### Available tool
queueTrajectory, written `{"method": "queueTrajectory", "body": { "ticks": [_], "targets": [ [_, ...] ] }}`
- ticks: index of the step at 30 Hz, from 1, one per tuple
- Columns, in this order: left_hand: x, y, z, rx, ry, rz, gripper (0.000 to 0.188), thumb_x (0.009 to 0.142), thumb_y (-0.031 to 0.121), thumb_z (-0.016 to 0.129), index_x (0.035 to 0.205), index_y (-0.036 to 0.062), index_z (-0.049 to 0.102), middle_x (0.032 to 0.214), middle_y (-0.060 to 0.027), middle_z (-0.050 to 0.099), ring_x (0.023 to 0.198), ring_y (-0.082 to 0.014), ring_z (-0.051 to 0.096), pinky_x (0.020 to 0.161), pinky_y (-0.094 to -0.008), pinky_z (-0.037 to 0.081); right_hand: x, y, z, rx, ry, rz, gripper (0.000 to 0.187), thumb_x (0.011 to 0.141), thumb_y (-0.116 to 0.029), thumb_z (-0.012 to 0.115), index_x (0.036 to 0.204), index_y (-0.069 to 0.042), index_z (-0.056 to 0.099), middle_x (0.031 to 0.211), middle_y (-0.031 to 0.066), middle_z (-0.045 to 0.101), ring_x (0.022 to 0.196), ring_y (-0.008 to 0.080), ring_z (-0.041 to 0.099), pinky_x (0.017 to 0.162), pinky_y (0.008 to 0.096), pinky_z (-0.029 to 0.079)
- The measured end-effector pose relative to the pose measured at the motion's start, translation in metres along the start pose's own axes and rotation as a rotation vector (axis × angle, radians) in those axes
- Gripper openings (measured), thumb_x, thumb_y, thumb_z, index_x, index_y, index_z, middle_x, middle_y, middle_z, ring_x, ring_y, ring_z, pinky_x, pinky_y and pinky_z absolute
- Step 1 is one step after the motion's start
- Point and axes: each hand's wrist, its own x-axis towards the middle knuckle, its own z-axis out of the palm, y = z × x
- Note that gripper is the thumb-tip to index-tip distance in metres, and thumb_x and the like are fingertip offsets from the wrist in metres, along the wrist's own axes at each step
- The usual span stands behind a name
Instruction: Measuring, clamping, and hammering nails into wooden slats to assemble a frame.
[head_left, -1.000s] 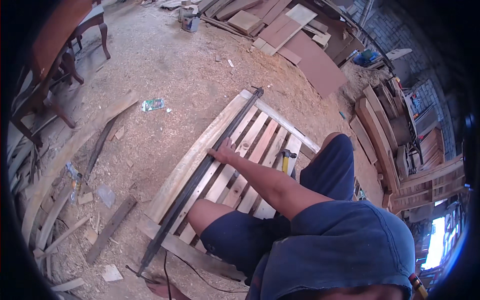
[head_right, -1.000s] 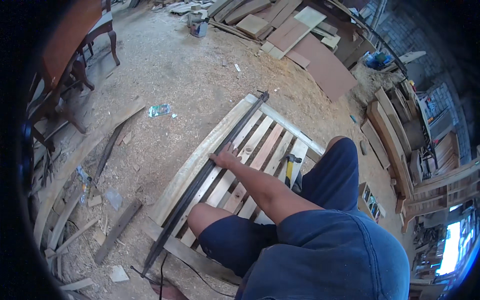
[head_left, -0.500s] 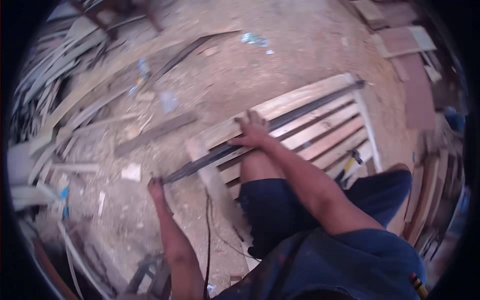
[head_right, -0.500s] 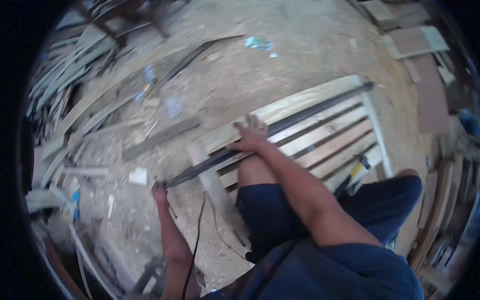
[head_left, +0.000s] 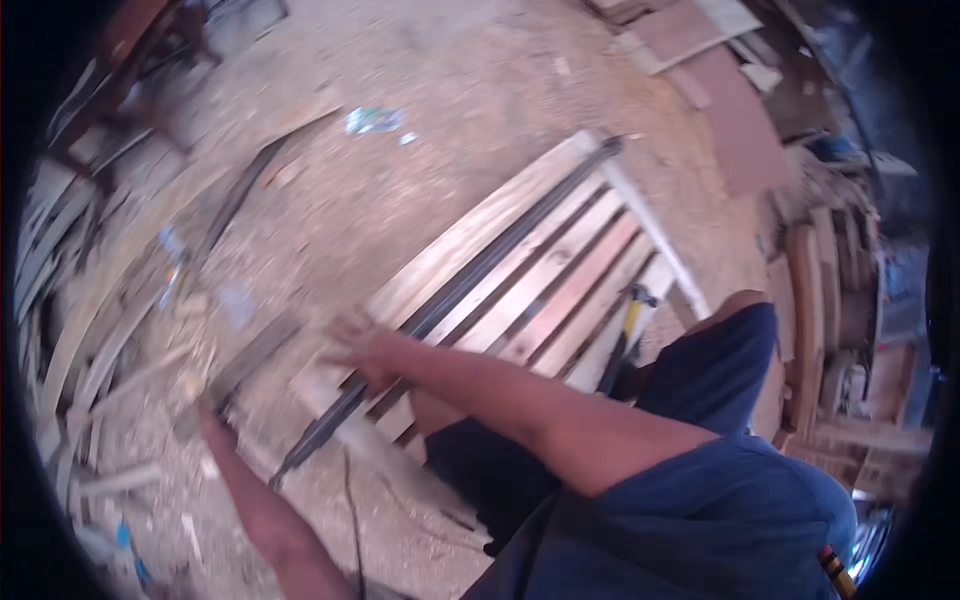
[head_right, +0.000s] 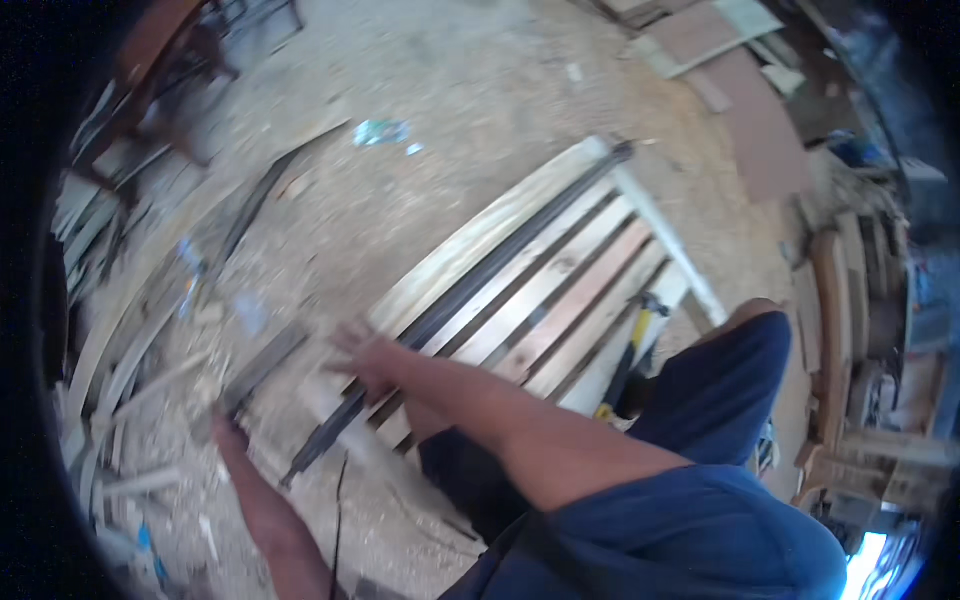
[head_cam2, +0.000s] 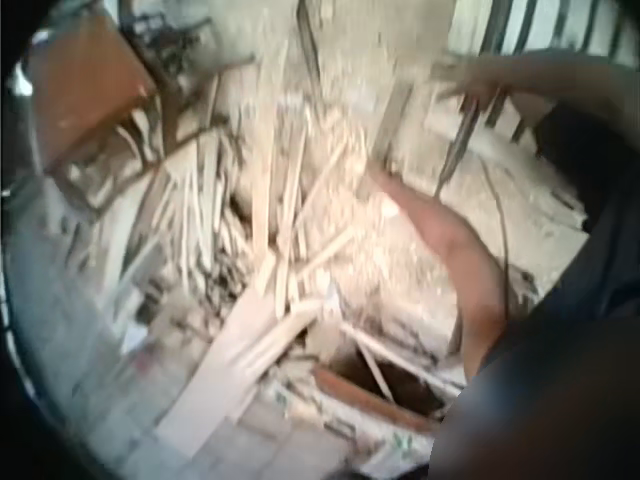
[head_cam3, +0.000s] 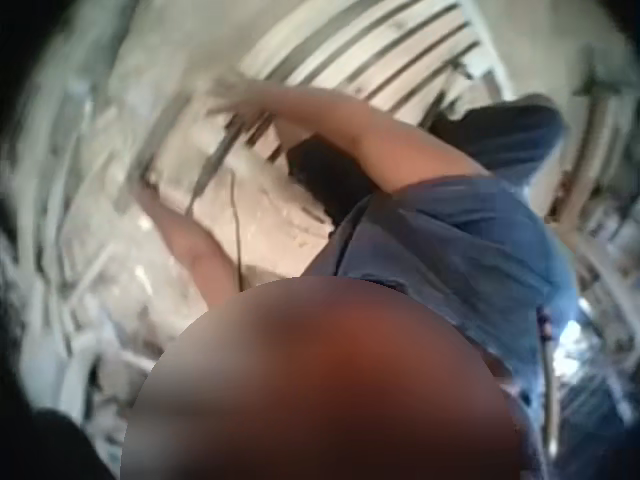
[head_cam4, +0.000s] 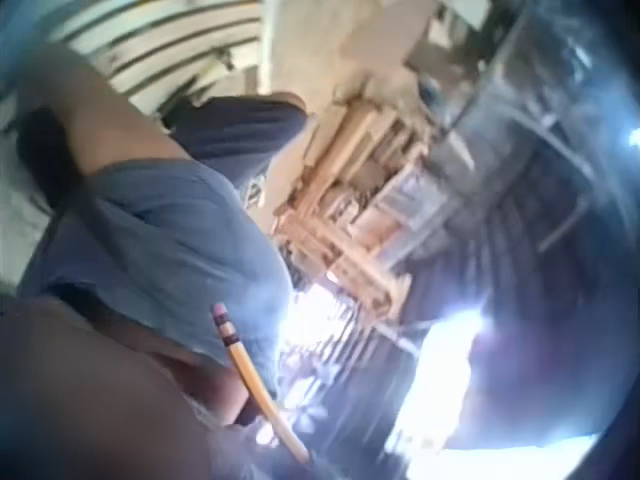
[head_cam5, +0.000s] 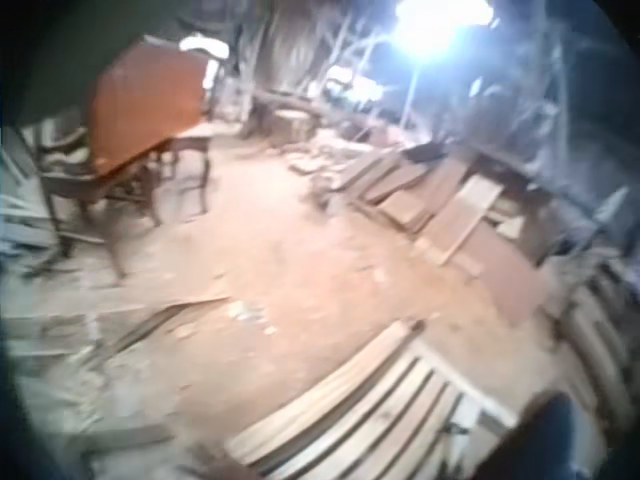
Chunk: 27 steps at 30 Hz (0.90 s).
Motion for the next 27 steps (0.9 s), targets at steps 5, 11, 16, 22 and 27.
{"method": "queueTrajectory", "body": {
  "ticks": [5, 11, 16, 22, 27],
  "targets": [
    [-0.024, 0.049, 0.03, -0.017, 0.418, -0.124, 0.038, 0.103, 0.051, 0.056, 0.079, 0.0214, 0.056, 0.057, 0.0069, 0.042, 0.045, -0.009, 0.035, 0.041, -0.0259, 0.029, 0.001, 0.015, -0.032, 0.139, 0.047, -0.05, 0.12, 0.053, -0.063, 0.093, 0.159, -0.029, 0.049, 0.167, 0.0249, 0.034, 0.157, 0.0486, 0.026, 0.125, 0.0728, 0.01],
    [-0.036, 0.038, 0.056, -0.108, 0.432, -0.106, 0.04, 0.103, 0.053, 0.057, 0.078, 0.0216, 0.052, 0.055, 0.0078, 0.037, 0.045, -0.0097, 0.033, 0.043, -0.0265, 0.028, -0.019, 0.032, -0.046, 0.043, 0.024, -0.02, 0.12, 0.05, -0.064, 0.093, 0.157, -0.031, 0.051, 0.166, 0.0211, 0.039, 0.156, 0.0443, 0.03, 0.127, 0.0685, 0.011],
    [-0.11, 0.044, -0.027, -0.121, 0.325, 0.378, 0.035, 0.108, 0.046, 0.055, 0.091, 0.0144, 0.054, 0.074, 0.0019, 0.048, 0.061, -0.013, 0.044, 0.054, -0.0283, 0.038, -0.012, 0.011, -0.054, 0.055, 0.092, -0.062, 0.12, 0.049, -0.066, 0.092, 0.157, -0.032, 0.052, 0.164, 0.0204, 0.042, 0.155, 0.0428, 0.032, 0.126, 0.0692, 0.012],
    [-0.279, -0.048, 0.032, -0.77, -0.24, 1.052, 0.042, 0.105, 0.039, 0.063, 0.12, 0.0002, 0.069, 0.1, -0.0133, 0.072, 0.082, -0.029, 0.067, 0.077, -0.0477, 0.059, -0.051, 0.04, -0.063, -0.012, 0.152, -0.022, 0.12, 0.045, -0.069, 0.09, 0.155, -0.033, 0.055, 0.161, 0.0183, 0.046, 0.151, 0.0416, 0.037, 0.125, 0.0694, 0.013],
    [-0.373, 0.066, 0.091, -0.17, 0.132, -0.016, 0.031, 0.109, 0.033, 0.06, 0.106, 0.0042, 0.071, 0.077, -0.0068, 0.067, 0.067, -0.0235, 0.063, 0.066, -0.0358, 0.057, -0.078, 0.033, -0.067, 0.026, 0.175, -0.025, 0.12, 0.04, -0.069, 0.09, 0.15, -0.035, 0.059, 0.157, 0.0157, 0.05, 0.149, 0.0387, 0.04, 0.126, 0.0656, 0.016]
  ]
}}
